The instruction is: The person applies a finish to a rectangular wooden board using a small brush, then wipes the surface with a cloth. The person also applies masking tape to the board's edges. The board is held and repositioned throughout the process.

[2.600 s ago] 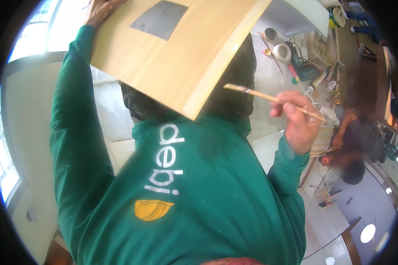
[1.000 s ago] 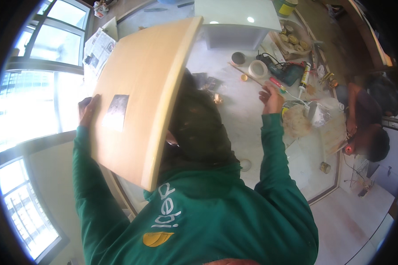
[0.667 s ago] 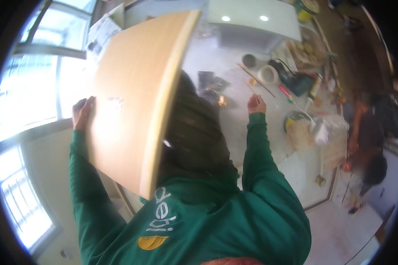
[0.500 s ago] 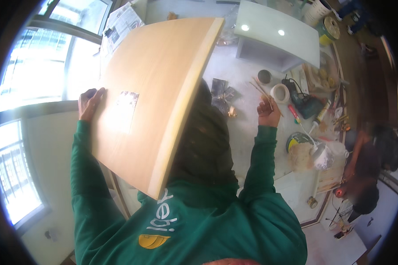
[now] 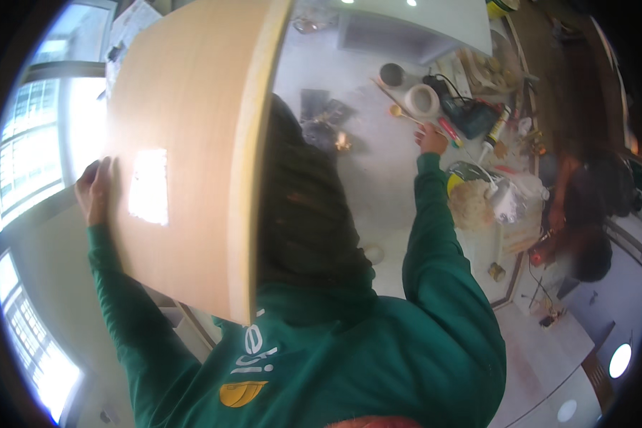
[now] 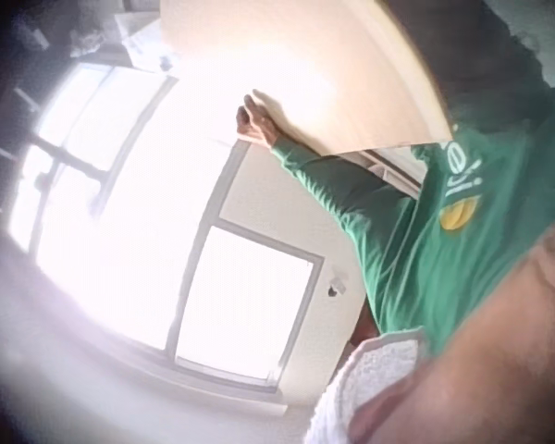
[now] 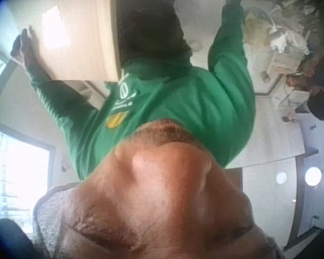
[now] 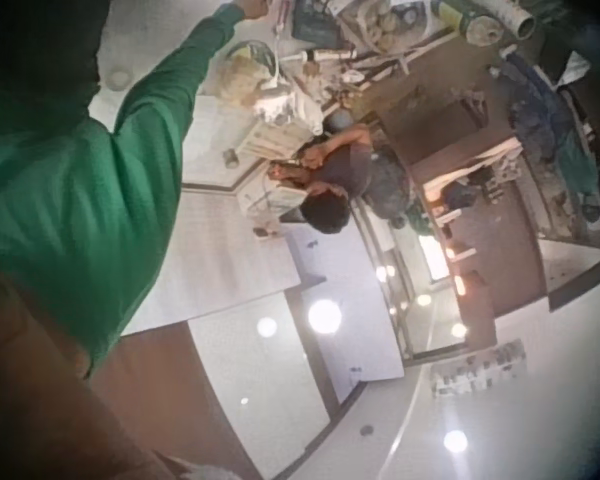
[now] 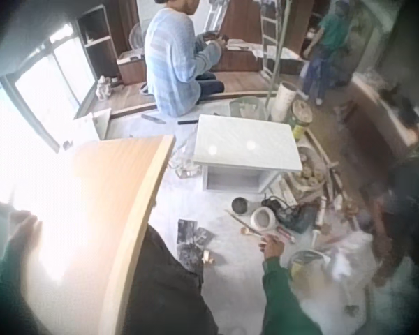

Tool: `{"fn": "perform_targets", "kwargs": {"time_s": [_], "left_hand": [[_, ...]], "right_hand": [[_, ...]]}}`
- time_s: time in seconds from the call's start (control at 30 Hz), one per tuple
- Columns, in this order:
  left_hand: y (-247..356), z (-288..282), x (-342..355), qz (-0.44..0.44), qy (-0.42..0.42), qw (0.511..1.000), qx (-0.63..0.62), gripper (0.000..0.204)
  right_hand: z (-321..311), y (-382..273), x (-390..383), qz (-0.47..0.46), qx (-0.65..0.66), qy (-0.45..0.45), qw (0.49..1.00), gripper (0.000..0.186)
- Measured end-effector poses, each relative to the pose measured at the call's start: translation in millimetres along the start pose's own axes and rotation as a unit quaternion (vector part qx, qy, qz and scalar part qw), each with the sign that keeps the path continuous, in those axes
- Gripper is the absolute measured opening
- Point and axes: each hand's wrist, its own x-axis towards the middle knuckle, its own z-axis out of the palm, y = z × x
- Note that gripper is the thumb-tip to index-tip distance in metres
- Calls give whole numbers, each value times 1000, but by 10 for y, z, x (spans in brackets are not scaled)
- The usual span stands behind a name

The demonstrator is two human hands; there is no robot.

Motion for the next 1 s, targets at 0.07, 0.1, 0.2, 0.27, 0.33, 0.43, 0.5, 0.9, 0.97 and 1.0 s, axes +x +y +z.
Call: {"fn": "perform_targets", "kwargs": {"time_s": [0.07, 0.1, 0.2, 0.27, 0.33, 0.43, 0.5, 0.9, 0.97, 1.0], "left_hand": [[1, -7, 18, -1, -5, 1000, 10, 36], [5, -24, 27, -5, -17, 1000, 15, 37], [22, 5, 36, 17, -17, 1000, 19, 40], [29, 37, 60, 23, -22, 999, 20, 41], [38, 41, 66, 24, -25, 999, 18, 42], [76, 56, 64, 27, -31, 999, 14, 42], [98, 61, 60, 26, -33, 999, 18, 42], [138, 198, 154, 59, -24, 997, -33, 34], [167, 105, 72, 44, -20, 999, -23, 36], [178, 83, 70, 47, -23, 999, -6, 38]], "right_hand": [[40, -17, -48, -10, -30, 8, 999, 20], [96, -15, -65, -14, -43, 8, 999, 20], [203, 1, -50, -31, -63, -5, 997, 20], [249, 82, 22, -57, -94, -14, 994, 19], [314, 124, 31, -73, -132, -23, 988, 19], [335, 170, 48, -78, -164, -19, 983, 20], [307, 160, 40, -76, -132, -7, 988, 26], [-422, 896, 278, 230, 355, 16, 906, 28], [-298, 626, 3, 235, 393, 9, 889, 29], [-251, 387, -157, 230, 409, -17, 883, 28]]}}
